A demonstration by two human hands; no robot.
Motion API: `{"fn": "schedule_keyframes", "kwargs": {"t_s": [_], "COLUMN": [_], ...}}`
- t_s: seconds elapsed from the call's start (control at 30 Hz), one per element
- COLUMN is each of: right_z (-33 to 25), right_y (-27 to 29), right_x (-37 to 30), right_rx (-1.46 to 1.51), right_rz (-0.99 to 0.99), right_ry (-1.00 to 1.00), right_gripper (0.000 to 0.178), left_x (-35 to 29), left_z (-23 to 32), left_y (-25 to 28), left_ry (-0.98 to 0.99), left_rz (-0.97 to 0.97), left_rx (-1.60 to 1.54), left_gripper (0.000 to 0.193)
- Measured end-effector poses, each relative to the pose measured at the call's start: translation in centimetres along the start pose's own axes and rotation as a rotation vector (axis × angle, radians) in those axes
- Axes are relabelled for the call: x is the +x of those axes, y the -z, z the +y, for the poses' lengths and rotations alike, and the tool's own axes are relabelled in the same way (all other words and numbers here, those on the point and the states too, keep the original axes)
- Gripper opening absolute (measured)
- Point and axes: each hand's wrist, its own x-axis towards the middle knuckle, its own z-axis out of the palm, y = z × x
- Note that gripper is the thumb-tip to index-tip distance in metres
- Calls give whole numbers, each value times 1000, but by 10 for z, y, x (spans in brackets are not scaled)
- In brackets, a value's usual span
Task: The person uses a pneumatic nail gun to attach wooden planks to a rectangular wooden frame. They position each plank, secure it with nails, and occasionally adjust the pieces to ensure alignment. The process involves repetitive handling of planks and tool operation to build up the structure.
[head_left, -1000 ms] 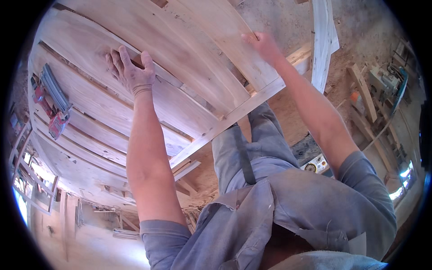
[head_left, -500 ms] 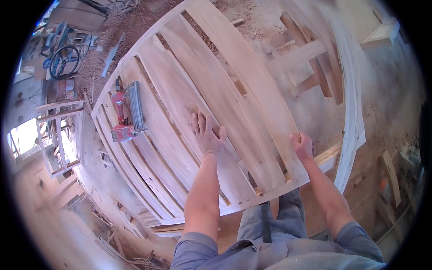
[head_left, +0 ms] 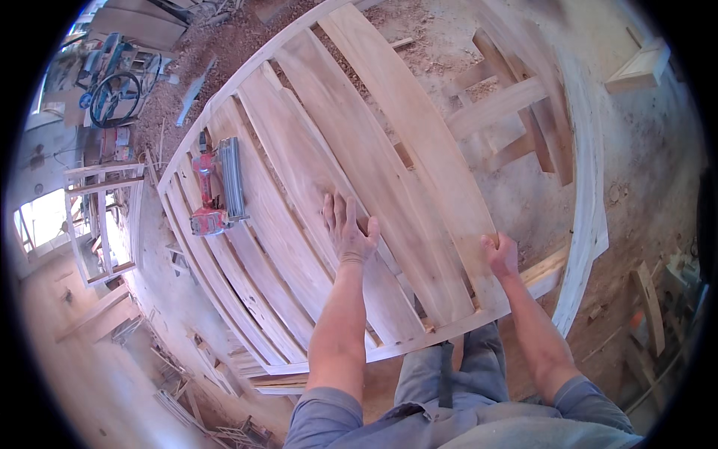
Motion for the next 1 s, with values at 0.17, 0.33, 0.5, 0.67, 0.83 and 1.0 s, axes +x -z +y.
{"fn": "schedule_keyframes", "kwargs": {"t_s": [0.17, 0.33, 0.5, 0.67, 0.83, 1.0], "right_z": [-7, -4, -5, 47, 78, 74], "right_y": [-4, 0, 47, 129, 144, 147], "right_x": [-4, -2, -22, -24, -18, -19], "right_rx": [43, -9, -14, -450, -549, -509], "right_rz": [21, 0, 287, 609, 565, 516], "right_ry": [26, 7, -5, -145, -365, -270], "right_gripper": [44, 39, 56, 91, 100, 94], "left_x": [-3, 0, -5, -7, -3, -6], "left_z": [-7, -7, -13, -13, -8, -13], "left_y": [2, 0, -16, -14, -14, -10], "left_ry": [-20, -18, -15, -73, -74, -46], "left_rz": [9, -11, 25, 53, 35, 18], "left_rx": [-4, 4, -34, 29, 47, 60], "left_gripper": [70, 69, 67, 67, 69, 69]}}
